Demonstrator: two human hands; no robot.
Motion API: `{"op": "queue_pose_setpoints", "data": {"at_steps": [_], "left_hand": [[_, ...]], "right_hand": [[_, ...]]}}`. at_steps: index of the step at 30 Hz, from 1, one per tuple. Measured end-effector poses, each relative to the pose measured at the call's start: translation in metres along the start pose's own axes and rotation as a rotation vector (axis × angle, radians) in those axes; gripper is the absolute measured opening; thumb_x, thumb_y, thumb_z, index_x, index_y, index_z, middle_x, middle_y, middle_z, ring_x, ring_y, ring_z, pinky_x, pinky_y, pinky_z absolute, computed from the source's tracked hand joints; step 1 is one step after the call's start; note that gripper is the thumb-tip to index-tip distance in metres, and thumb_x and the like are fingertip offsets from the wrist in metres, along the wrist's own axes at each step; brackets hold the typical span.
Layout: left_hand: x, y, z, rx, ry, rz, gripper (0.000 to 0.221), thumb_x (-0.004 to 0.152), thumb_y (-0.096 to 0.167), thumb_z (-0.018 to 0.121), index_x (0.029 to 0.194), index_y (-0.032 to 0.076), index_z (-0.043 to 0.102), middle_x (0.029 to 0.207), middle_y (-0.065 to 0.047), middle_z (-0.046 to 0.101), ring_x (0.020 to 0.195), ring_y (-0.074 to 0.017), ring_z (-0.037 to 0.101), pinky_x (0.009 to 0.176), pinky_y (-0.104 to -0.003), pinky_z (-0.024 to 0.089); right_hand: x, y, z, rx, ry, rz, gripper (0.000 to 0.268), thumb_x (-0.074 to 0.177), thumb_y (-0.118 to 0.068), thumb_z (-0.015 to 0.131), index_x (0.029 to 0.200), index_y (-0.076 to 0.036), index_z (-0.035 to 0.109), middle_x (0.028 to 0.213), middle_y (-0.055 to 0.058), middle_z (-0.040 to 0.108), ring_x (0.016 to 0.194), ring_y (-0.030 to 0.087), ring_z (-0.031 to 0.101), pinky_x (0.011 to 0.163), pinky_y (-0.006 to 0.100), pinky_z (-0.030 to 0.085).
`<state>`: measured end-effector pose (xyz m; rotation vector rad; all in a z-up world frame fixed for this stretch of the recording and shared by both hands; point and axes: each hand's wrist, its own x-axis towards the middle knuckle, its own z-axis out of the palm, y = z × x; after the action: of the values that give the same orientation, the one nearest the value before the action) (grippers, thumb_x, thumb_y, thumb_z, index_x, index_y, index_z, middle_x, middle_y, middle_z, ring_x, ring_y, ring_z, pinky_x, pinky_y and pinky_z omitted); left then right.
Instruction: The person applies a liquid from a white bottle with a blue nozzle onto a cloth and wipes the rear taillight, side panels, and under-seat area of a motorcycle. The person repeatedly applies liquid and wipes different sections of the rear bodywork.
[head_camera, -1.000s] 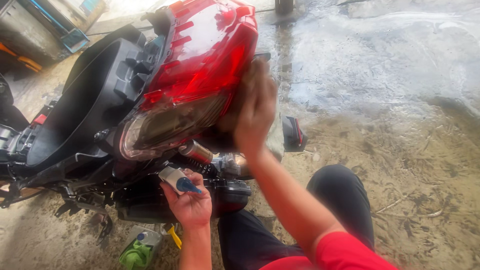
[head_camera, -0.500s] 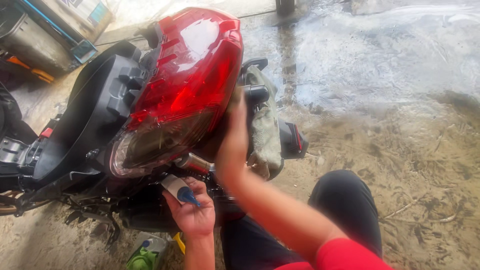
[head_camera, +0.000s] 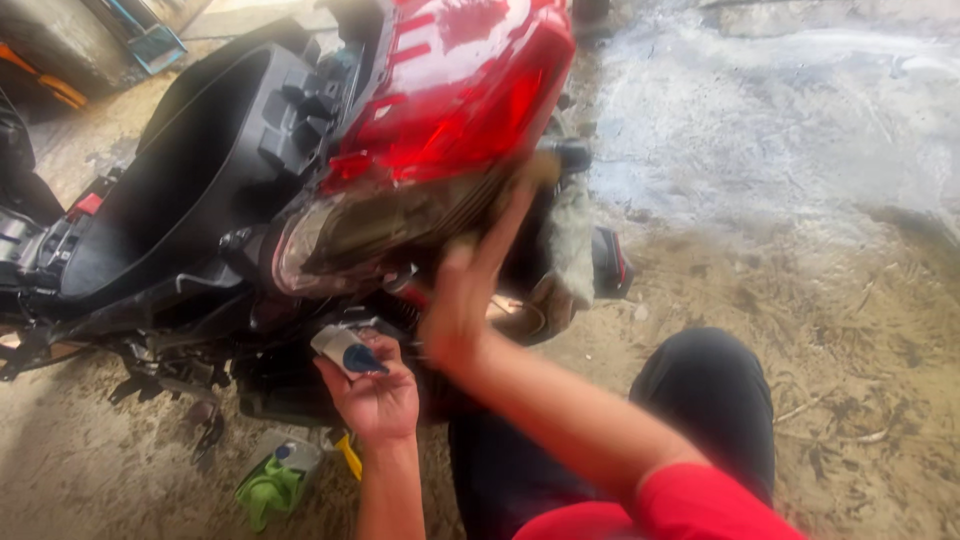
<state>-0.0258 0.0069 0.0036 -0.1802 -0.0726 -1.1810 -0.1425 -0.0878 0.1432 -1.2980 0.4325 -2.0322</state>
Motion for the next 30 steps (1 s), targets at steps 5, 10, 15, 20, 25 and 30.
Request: {"op": "queue_pose_setpoints", "data": {"at_steps": [5,10,15,20,25,30], "left_hand": [[-0.019,0.030,0.004,-0.088,0.104,-0.034,0.039,0.096,0.039,0.076,0.122,0.012,0.067,0.117,-0.010,0.065,0.106,-0.0234,0.062,0.069,-0.029,0.062],[-0.025,0.035,0.007,-0.115,0.158,-0.054,0.039,0.095,0.038,0.076,0.120,0.010,0.067,0.115,-0.012,0.067,0.104,-0.0259,0.063,0.068,-0.030,0.063],[-0.019,0.032,0.011,-0.112,0.197,-0.084,0.042,0.096,0.039,0.074,0.121,0.007,0.066,0.113,-0.015,0.067,0.102,-0.0274,0.064,0.067,-0.031,0.063],[-0.017,0.016,0.021,-0.155,0.112,-0.125,0.041,0.098,0.039,0.071,0.125,0.008,0.066,0.115,-0.015,0.068,0.103,-0.0281,0.064,0.068,-0.032,0.063],[-0.005,0.000,0.020,-0.100,0.097,-0.193,0.041,0.100,0.041,0.070,0.124,0.009,0.066,0.115,-0.013,0.067,0.105,-0.0274,0.064,0.072,-0.031,0.063],[-0.007,0.013,0.019,-0.143,0.081,-0.196,0.041,0.099,0.040,0.070,0.123,0.007,0.067,0.115,-0.014,0.068,0.105,-0.0278,0.064,0.072,-0.032,0.062]], "right_hand": [[0.096,0.052,-0.034,0.182,-0.056,0.013,0.064,0.120,-0.044,0.035,0.165,0.000,0.026,0.168,0.015,0.032,0.153,0.028,0.030,0.132,0.042,0.022],[0.084,0.003,-0.034,-0.265,-0.184,-0.396,0.045,0.117,-0.022,0.036,0.158,-0.004,0.042,0.161,0.013,0.044,0.152,0.028,0.035,0.131,0.044,0.019],[0.101,-0.048,-0.031,-0.592,-0.352,-0.586,0.041,0.105,-0.014,0.037,0.138,0.002,0.056,0.146,0.021,0.054,0.146,0.038,0.043,0.130,0.053,0.010],[0.142,-0.047,-0.019,-0.495,-0.334,-0.540,0.025,0.106,-0.011,0.050,0.118,-0.007,0.071,0.128,0.013,0.072,0.139,0.028,0.061,0.123,0.043,0.044],[0.079,-0.055,-0.016,-0.608,-0.669,-0.933,0.028,0.098,-0.009,0.062,0.124,-0.010,0.072,0.128,0.009,0.071,0.136,0.027,0.054,0.123,0.048,0.033],[0.139,-0.069,-0.020,-0.749,-0.397,-0.351,0.029,0.102,-0.007,0.050,0.125,-0.002,0.067,0.130,0.014,0.068,0.124,0.032,0.065,0.108,0.040,0.054]]}}
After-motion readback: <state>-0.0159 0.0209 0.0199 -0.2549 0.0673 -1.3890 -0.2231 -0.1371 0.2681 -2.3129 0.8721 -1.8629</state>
